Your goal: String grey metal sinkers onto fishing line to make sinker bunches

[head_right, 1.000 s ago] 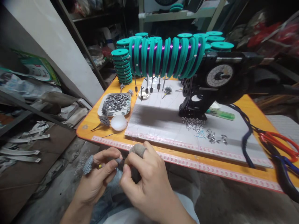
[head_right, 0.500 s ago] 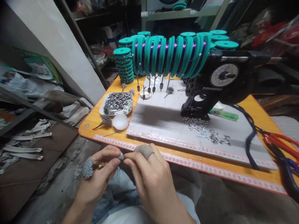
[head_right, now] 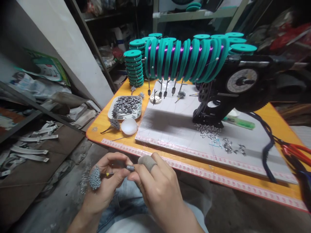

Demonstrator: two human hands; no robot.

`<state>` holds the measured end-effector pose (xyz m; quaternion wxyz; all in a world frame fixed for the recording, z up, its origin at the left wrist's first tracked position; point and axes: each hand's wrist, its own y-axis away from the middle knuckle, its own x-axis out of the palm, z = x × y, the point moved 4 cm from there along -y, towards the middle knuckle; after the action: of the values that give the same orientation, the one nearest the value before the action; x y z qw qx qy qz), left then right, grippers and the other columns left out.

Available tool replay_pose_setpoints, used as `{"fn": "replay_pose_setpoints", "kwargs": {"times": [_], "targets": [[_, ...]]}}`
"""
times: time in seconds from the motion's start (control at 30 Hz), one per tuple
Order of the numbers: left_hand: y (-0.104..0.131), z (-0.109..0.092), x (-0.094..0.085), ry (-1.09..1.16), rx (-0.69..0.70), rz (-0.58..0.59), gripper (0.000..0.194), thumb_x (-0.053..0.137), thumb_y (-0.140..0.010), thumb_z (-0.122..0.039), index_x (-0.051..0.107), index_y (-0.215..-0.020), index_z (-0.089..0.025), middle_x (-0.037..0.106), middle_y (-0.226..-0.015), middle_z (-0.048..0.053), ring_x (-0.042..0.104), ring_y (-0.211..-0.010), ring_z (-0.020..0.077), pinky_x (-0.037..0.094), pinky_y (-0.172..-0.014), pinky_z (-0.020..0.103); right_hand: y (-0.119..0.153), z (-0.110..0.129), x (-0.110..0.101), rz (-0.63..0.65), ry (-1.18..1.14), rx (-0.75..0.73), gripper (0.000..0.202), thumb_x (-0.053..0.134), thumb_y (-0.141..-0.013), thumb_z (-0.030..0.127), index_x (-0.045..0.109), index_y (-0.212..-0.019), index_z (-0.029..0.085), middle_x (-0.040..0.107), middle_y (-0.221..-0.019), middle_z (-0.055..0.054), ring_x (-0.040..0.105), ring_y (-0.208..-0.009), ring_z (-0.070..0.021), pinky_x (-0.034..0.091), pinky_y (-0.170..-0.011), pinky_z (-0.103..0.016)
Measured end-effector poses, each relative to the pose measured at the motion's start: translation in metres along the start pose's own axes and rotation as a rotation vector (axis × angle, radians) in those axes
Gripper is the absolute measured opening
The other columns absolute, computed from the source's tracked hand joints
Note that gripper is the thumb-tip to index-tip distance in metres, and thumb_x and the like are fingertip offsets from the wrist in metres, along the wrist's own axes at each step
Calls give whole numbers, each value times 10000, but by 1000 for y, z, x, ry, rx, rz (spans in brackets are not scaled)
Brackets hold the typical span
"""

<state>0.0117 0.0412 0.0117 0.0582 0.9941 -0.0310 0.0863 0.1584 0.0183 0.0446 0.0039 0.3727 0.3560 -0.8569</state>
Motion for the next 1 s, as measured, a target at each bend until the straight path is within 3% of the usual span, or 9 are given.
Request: {"fn": "replay_pose_setpoints", "kwargs": {"times": [0.17,0.4,0.5,0.63,0.8,1.0], "targets": [[-4,-11,-1,-52,172,127,114,826,-751,-128,782,-754,-233,757,-784,18,696,-725,144,541,-650,212,3,-3,-1,70,-135,22,381,365,-1091,259,580,-793,159,558,-721,-45,443,-698,-181,380,-598,-296],[-2,-19,-5,-96,264,178,252,818,-719,-29,796,-737,-279,766,-760,-8,691,-669,134,535,-626,221,2,-5,-1,173,-306,71,397,320,-1104,335,535,-807,181,562,-774,-31,494,-722,-165,394,-625,-283],[-1,-22,-5,-126,260,179,229,822,-728,-49,796,-753,-275,760,-768,-4,685,-682,131,530,-635,215,3,-4,-2,152,-256,55,402,314,-1104,342,545,-817,181,565,-766,-34,492,-714,-171,388,-611,-286],[-2,-21,-3,-108,228,185,140,828,-752,-116,790,-777,-249,745,-779,18,679,-697,138,519,-604,202,4,-3,-3,137,-136,44,356,290,-1103,356,584,-998,184,616,-822,-54,531,-751,-206,433,-652,-322],[-3,-16,-3,-23,202,164,121,826,-762,-137,786,-787,-248,741,-797,21,680,-725,133,524,-625,189,7,0,-7,104,-174,107,259,332,-1032,170,448,-1264,165,624,-964,-80,594,-848,-207,514,-739,-338],[-2,-9,-4,29,183,154,115,813,-784,-147,780,-814,-254,721,-815,14,673,-746,125,518,-653,183,14,-5,-2,2,-284,196,183,404,-1009,81,498,-1092,213,564,-859,-26,560,-745,-154,485,-651,-267]]}}
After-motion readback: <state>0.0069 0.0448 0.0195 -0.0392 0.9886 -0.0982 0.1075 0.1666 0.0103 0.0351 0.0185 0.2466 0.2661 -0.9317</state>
